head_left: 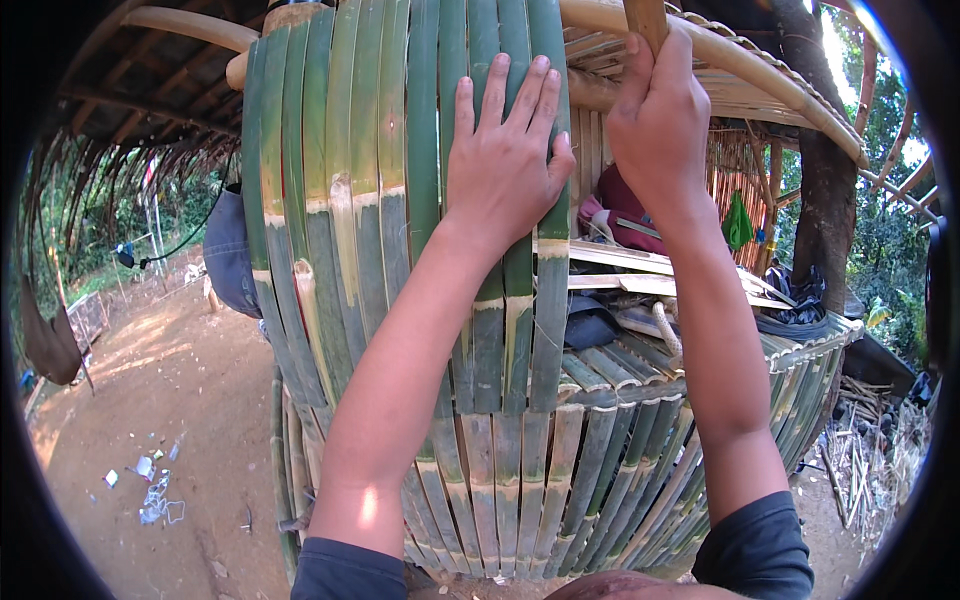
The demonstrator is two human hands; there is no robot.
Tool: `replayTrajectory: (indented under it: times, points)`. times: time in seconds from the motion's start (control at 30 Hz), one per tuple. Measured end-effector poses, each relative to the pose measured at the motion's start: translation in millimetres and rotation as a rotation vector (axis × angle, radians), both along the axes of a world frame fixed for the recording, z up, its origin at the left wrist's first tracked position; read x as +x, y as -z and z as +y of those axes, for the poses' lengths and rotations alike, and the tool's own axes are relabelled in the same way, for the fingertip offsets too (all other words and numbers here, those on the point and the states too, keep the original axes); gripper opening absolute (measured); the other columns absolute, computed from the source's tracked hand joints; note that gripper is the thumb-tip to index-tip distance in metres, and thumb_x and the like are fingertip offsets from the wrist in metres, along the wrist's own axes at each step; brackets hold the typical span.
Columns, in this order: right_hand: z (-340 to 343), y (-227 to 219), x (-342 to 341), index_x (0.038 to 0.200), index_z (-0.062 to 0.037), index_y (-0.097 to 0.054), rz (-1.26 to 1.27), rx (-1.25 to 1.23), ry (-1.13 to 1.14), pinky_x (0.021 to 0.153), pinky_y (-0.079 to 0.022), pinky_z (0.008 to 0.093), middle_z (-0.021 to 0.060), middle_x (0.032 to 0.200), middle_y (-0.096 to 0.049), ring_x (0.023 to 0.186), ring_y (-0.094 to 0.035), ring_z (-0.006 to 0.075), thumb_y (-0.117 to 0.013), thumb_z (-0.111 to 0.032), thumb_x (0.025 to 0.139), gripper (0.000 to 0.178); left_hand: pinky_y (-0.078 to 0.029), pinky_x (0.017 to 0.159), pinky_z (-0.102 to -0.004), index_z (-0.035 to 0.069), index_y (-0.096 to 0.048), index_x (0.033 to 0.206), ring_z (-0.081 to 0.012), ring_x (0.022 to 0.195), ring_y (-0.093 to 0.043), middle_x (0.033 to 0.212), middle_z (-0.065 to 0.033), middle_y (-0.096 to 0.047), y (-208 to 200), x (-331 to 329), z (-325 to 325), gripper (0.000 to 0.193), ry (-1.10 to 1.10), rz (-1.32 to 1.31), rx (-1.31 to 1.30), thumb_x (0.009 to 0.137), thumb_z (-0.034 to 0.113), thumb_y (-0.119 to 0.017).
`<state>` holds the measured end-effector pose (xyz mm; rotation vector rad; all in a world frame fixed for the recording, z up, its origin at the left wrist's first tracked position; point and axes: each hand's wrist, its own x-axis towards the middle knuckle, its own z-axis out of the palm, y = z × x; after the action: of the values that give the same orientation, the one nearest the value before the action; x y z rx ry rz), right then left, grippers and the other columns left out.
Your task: The person is assembling a bamboo structure by fitting split bamboo poles into a vertical frame. They use a hammer to secure the poles in place and occasionally adjust the alignment of the bamboo slats. The task involves repetitive placement and hammering of individual bamboo pieces.
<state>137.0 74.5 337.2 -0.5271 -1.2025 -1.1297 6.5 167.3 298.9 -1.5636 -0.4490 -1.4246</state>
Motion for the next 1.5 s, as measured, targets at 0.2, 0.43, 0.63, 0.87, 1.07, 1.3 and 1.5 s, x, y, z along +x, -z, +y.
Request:
replayTrajectory:
  times: [0.2,0.43,0.63,0.87,1.07,1.3,1.5]
  points:
    - [25.8,5.8,24.0,0.110,0.0008,-0.046,0.040,-0.314,0.116,0.071,-0.050,0.0637,0.0342,0.087,-0.067,0.084,-0.063,0.0578,-0.052,-0.017,0.106,0.019,-0.025,0.123,-0.0582,0.009,-0.046,0.155,-0.0347,0.151,-0.036,0.163,-0.0059,-0.043,-1.6,0.2,-6.9,0.060,-0.032,-0.001,-0.003,0.100,0.033,-0.051]
    - [2.9,-11.7,13.1,0.112,-0.0002,-0.051,-0.032,-0.045,0.027,0.067,-0.048,0.0595,0.0320,0.086,-0.067,0.087,-0.063,0.0561,-0.053,-0.019,0.107,0.019,-0.025,0.124,-0.0575,0.010,-0.046,0.156,-0.0342,0.151,-0.036,0.163,-0.0052,-0.043,-1.2,-1.1,-4.3,0.060,-0.020,-0.007,0.008,0.100,0.032,-0.052]
    - [-33.6,-42.1,15.2,0.118,0.0036,-0.061,0.014,-0.212,0.037,0.085,-0.052,0.0507,0.0320,0.104,-0.068,0.101,-0.066,0.0487,-0.049,-0.019,0.106,0.028,-0.025,0.123,-0.0579,0.010,-0.045,0.156,-0.0347,0.151,-0.036,0.163,-0.0055,-0.043,-1.4,1.9,-7.3,0.060,-0.021,0.001,0.012,0.100,0.032,-0.051]
    - [-39.6,-63.5,30.0,0.133,-0.0004,-0.060,0.065,-0.699,-0.395,0.073,-0.053,0.0384,0.0120,0.089,-0.069,0.078,-0.066,0.0247,-0.046,-0.028,0.111,0.038,-0.026,0.123,-0.0582,0.009,-0.047,0.155,-0.0352,0.151,-0.036,0.163,-0.0062,-0.044,0.1,-1.7,-2.1,0.059,-0.020,-0.001,0.012,0.100,0.031,-0.051]
    - [-75.4,-65.3,19.2,0.124,-0.0022,-0.066,0.236,-0.835,-0.306,0.058,-0.044,0.0306,-0.0019,0.077,-0.056,0.065,-0.050,0.0091,-0.046,-0.035,0.112,0.040,-0.026,0.123,-0.0580,0.009,-0.047,0.155,-0.0353,0.150,-0.037,0.162,-0.0065,-0.044,0.6,-0.9,-4.5,0.059,-0.018,0.001,0.016,0.100,0.030,-0.051]
    - [-94.2,-85.4,29.6,0.108,-0.0013,-0.066,0.213,-0.938,-0.023,0.054,-0.043,0.0316,-0.0003,0.073,-0.053,0.061,-0.050,0.0109,-0.049,-0.043,0.110,0.045,-0.026,0.123,-0.0585,0.009,-0.047,0.155,-0.0357,0.151,-0.036,0.163,-0.0066,-0.043,-0.1,-1.4,-3.5,0.059,-0.029,0.004,0.013,0.100,0.031,-0.050]
    - [-107.4,-86.1,35.1,0.102,-0.0021,-0.065,0.080,-1.072,-0.111,0.049,-0.038,0.0298,-0.0025,0.070,-0.048,0.056,-0.045,0.0095,-0.051,-0.046,0.109,0.047,-0.025,0.123,-0.0588,0.010,-0.046,0.155,-0.0359,0.151,-0.036,0.163,-0.0068,-0.042,-0.2,-2.3,-3.8,0.059,-0.044,0.010,0.006,0.100,0.031,-0.050]
